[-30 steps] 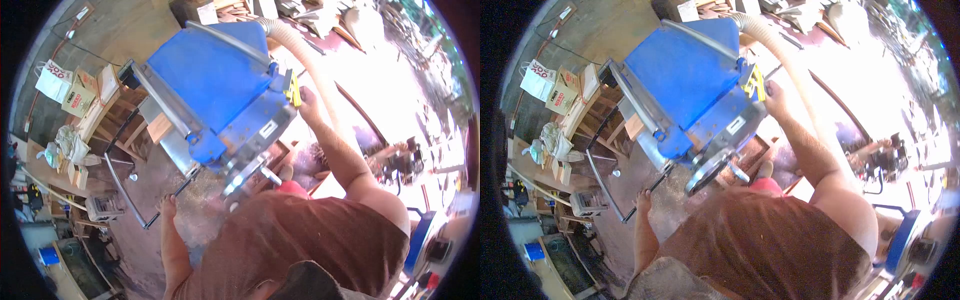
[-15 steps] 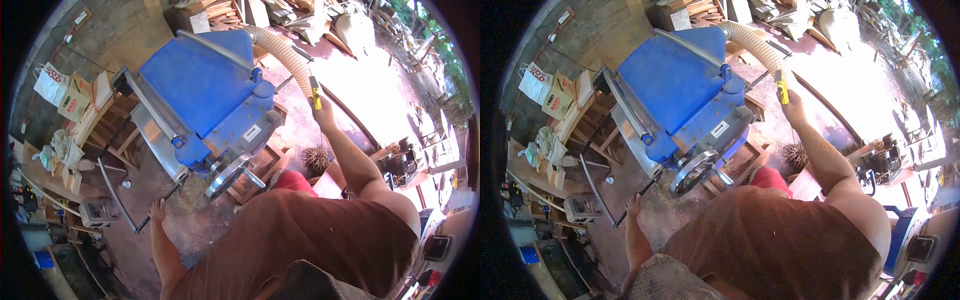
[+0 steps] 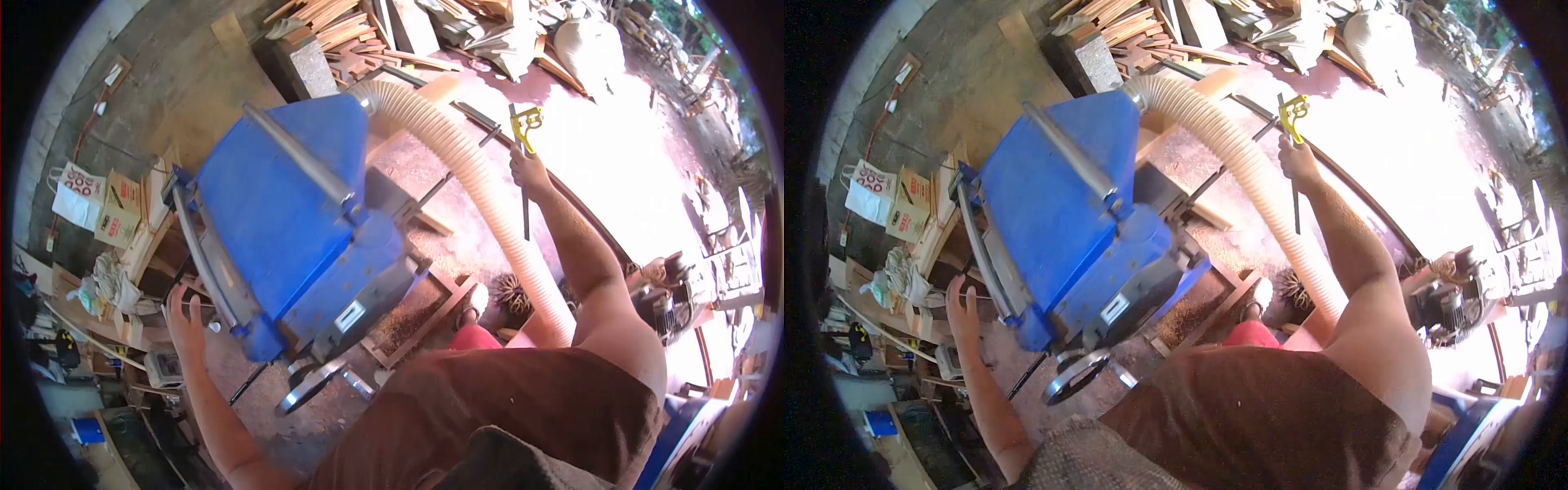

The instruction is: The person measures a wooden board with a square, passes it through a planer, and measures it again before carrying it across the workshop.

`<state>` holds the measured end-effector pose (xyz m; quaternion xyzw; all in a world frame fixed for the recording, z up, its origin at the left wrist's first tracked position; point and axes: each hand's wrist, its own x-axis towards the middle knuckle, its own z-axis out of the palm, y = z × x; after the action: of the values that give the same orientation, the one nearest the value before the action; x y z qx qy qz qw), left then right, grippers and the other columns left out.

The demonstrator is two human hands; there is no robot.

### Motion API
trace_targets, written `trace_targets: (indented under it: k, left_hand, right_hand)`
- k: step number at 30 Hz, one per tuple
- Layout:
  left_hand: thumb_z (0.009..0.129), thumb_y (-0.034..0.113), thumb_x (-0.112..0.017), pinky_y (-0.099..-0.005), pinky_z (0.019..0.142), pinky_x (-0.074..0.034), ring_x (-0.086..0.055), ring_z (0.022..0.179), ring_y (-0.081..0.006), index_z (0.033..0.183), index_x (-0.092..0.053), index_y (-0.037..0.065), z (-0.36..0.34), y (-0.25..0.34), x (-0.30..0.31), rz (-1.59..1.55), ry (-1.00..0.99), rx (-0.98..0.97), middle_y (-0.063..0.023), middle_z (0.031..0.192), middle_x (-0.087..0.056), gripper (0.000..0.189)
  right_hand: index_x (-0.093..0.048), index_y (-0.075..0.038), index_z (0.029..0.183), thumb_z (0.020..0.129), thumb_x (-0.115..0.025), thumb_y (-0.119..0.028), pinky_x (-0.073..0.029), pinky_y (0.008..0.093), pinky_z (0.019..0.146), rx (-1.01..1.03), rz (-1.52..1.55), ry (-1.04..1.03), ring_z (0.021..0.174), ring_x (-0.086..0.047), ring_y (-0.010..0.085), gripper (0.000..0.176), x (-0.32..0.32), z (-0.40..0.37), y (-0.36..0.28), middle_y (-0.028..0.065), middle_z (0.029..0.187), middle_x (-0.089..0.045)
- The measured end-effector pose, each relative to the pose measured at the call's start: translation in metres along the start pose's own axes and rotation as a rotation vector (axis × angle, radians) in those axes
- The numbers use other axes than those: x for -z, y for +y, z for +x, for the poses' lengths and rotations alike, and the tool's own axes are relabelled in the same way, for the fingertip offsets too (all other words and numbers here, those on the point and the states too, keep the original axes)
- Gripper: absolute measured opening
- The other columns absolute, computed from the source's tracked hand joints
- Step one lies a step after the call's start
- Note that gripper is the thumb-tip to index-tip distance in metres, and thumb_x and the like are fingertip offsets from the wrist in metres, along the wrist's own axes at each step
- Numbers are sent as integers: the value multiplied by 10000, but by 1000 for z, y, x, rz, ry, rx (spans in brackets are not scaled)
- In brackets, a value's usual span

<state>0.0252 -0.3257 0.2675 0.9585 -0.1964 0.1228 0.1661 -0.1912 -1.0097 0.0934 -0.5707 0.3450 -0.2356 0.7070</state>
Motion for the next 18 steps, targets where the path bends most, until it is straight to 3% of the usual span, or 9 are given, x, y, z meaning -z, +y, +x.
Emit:
trace_targets:
  k: [3, 5, 8, 10, 11, 13, 14, 18]
  left_hand:
    - [931, 274, -568, -433, 1098, -310, -391, 1331, -348, 1351, -473, 37, 52, 127, -25, -19, -151, -68, -201, 1423, -429, 491]
    - [938, 298, -557, -423, 1118, -283, -344, 1368, -344, 1423, -387, 59, 88, 173, -66, -75, -276, -150, -198, 1464, -378, 568]
    - [938, 345, -555, -418, 1129, -262, -322, 1384, -347, 1454, -339, 64, 134, 235, -132, -179, -365, -74, -197, 1472, -371, 626]
    - [913, 410, -578, -433, 1106, -309, -323, 1369, -406, 1464, -322, 69, 157, 258, -173, -270, -430, 167, -257, 1466, -341, 697]
    - [913, 410, -578, -433, 1106, -309, -323, 1369, -406, 1464, -322, 69, 162, 266, -190, -261, -433, 168, -257, 1466, -341, 697]
    - [875, 451, -613, -458, 1061, -372, -329, 1343, -464, 1452, -344, 88, 171, 277, -220, 28, -249, 303, -325, 1445, -308, 732]
    - [859, 441, -633, -479, 1022, -412, -375, 1292, -506, 1420, -402, 124, 175, 262, -229, -37, -178, 245, -367, 1423, -289, 684]
    - [858, 407, -643, -473, 1025, -410, -420, 1263, -493, 1361, -476, 137, 174, 263, -231, -15, -168, 259, -360, 1427, -293, 595]
  right_hand:
    - [-459, -159, 822, 985, -524, -306, -234, 229, 365, -66, 110, -97, 412, -297, 53, 228, 7, 56, -9, -81, 566, -348]
    - [-442, -141, 831, 986, -524, -306, -247, 234, 372, -99, 161, -193, 433, -313, 65, 241, 11, 99, 0, -47, 597, -378]
    - [-435, -130, 823, 982, -534, -303, -249, 233, 374, -166, 246, -309, 438, -321, 65, 255, 17, 135, -2, -38, 607, -391]
    - [-435, -128, 807, 977, -546, -303, -251, 231, 376, -198, 253, -336, 439, -325, 64, 267, 23, 150, -2, -40, 607, -394]
    - [-435, -128, 807, 977, -546, -303, -251, 231, 376, -203, 260, -337, 439, -325, 64, 267, 30, 157, 1, -40, 607, -394]
    - [-434, -124, 788, 961, -566, -293, -237, 236, 375, -201, 264, -367, 433, -318, 64, 275, 47, 168, 6, -35, 593, -378]
    - [-434, -124, 788, 961, -566, -293, -237, 236, 375, -206, 264, -368, 433, -318, 64, 275, 55, 174, 8, -35, 593, -378]
    - [-472, -110, 787, 955, -575, -275, -255, 233, 386, -254, 300, -315, 455, -346, 69, 257, 65, 202, 14, -28, 609, -408]
